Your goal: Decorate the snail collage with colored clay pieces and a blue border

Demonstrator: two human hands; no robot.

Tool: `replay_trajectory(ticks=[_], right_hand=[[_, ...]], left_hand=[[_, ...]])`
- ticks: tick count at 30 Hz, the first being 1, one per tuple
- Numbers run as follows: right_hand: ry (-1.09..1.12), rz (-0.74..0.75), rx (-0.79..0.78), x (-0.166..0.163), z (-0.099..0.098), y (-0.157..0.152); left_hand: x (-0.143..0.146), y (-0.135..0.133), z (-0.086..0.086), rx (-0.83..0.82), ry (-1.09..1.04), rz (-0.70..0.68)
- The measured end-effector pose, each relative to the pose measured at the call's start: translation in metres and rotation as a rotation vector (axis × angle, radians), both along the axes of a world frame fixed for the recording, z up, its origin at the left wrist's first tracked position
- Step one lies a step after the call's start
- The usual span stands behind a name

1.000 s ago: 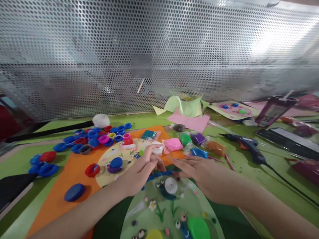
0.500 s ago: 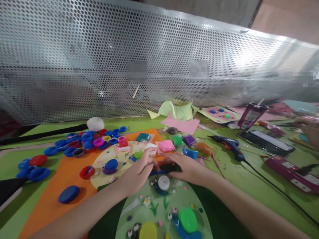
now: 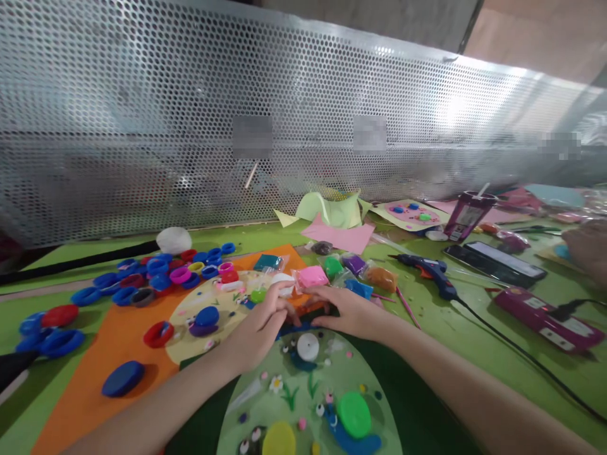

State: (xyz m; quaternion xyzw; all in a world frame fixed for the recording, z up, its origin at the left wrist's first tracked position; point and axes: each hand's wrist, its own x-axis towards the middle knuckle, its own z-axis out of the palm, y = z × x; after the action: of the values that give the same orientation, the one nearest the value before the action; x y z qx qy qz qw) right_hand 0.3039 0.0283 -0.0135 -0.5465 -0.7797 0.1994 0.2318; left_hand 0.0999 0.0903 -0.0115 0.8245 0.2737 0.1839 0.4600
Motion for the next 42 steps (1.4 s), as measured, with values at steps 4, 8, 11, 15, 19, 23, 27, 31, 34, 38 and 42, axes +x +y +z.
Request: replay_trajectory(ticks=[4, 8, 11, 15, 19, 23, 27, 31, 34, 38, 42], right_hand=[[0.025, 0.036, 0.004, 0.006, -0.005, 0.003], [-0.013, 0.007, 0.025, 0.004, -0.006, 0.003], [-0.010, 0.003, 0.046, 0.001, -0.005, 0.002], [0.049, 0.065, 0.064, 0.004, -0.002, -0.001], [0.081, 0.132, 0.054, 0.012, 0.000, -0.004], [0.047, 0.117, 0.077, 0.011, -0.005, -0.004], [-0.006, 0.095, 0.123, 0.007, -0.014, -0.003], [-0.064, 0.110, 0.133, 0.006, -0.017, -0.003], [-0.092, 0.117, 0.129, 0.007, -0.017, -0.002], [-0.119, 0.114, 0.130, 0.008, -0.018, -0.002], [-0.136, 0.115, 0.127, 0.007, -0.017, -0.002]], left_hand=[[-0.001, 0.000, 0.001, 0.009, 0.005, 0.000], [-0.001, -0.001, 0.000, 0.024, 0.011, 0.007], [-0.001, -0.001, -0.001, 0.044, 0.010, 0.003], [-0.004, 0.000, 0.001, 0.106, -0.003, -0.029], [-0.006, 0.000, 0.008, 0.396, 0.064, -0.246], [-0.002, -0.001, 0.012, 0.599, 0.079, -0.421], [0.000, -0.001, 0.013, 0.642, 0.101, -0.459], [-0.003, -0.002, 0.011, 0.673, 0.136, -0.425], [-0.004, -0.001, 0.007, 0.695, 0.148, -0.416], [-0.003, -0.001, 0.005, 0.662, 0.106, -0.430], [-0.005, 0.000, 0.004, 0.656, 0.064, -0.441]])
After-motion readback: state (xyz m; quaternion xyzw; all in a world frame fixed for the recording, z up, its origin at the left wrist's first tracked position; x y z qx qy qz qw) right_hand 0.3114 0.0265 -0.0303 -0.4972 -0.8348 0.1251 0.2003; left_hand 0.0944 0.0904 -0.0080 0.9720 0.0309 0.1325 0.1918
